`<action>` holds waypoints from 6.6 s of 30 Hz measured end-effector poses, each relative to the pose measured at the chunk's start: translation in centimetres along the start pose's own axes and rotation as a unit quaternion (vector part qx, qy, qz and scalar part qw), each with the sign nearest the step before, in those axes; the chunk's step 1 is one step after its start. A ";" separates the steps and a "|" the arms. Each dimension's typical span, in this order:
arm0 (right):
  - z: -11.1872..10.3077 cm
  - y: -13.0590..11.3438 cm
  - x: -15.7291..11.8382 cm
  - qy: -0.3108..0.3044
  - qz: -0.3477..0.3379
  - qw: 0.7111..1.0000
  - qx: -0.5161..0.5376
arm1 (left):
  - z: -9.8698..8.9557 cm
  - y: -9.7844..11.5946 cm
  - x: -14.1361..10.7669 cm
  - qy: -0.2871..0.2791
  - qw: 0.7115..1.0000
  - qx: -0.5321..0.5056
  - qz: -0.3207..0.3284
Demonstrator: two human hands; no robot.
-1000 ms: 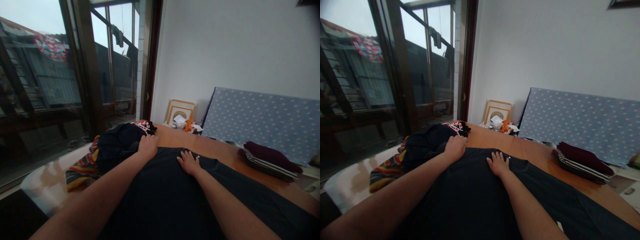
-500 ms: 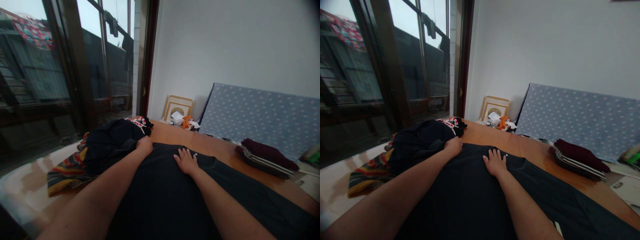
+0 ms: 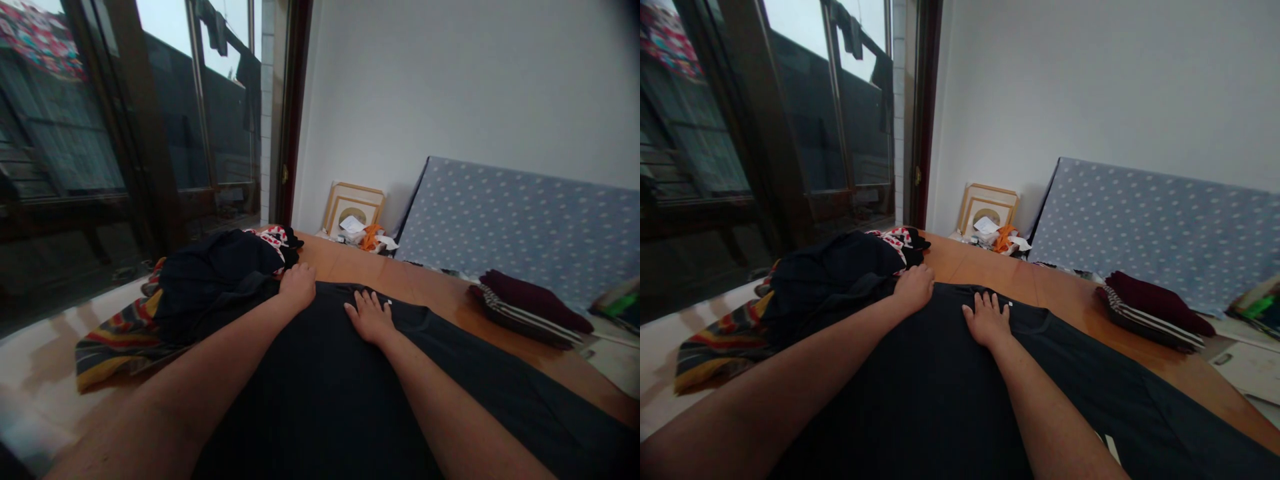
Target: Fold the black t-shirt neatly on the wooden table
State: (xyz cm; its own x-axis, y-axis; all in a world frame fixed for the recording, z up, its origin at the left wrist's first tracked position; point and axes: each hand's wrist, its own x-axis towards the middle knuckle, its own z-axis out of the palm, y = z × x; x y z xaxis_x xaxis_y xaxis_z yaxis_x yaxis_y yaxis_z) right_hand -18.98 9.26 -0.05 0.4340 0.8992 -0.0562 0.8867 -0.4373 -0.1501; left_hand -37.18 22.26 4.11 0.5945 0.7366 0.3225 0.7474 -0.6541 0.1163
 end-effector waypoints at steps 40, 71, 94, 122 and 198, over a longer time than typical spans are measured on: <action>-2.2 1.1 6.5 0.109 0.130 0.984 0.052 | 3.4 0.8 -0.8 -0.112 0.991 -0.066 0.039; -1.8 -0.1 2.1 0.028 -0.089 0.995 0.040 | -6.2 -4.4 -0.7 0.120 0.934 -0.334 -0.041; -0.1 -14.4 -9.1 -0.050 -0.236 0.968 0.070 | -8.2 -11.3 -13.6 0.020 0.973 -0.058 -0.224; -2.1 -9.1 -6.9 -0.089 0.093 0.740 0.661 | -10.7 -3.4 -11.5 0.018 0.848 -0.509 -0.146; -2.3 -3.5 -15.3 -0.006 -0.096 0.994 0.057 | -7.2 -6.0 -14.5 -0.102 0.980 -0.157 -0.071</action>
State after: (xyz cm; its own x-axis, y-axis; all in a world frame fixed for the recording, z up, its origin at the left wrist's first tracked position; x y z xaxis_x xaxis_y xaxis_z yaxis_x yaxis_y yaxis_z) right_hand -28.33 -2.99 3.59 0.2557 0.9663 -0.0280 0.9286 -0.2536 -0.2709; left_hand -52.41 14.32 5.52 0.5623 0.8218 0.0915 0.7179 -0.5401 0.4393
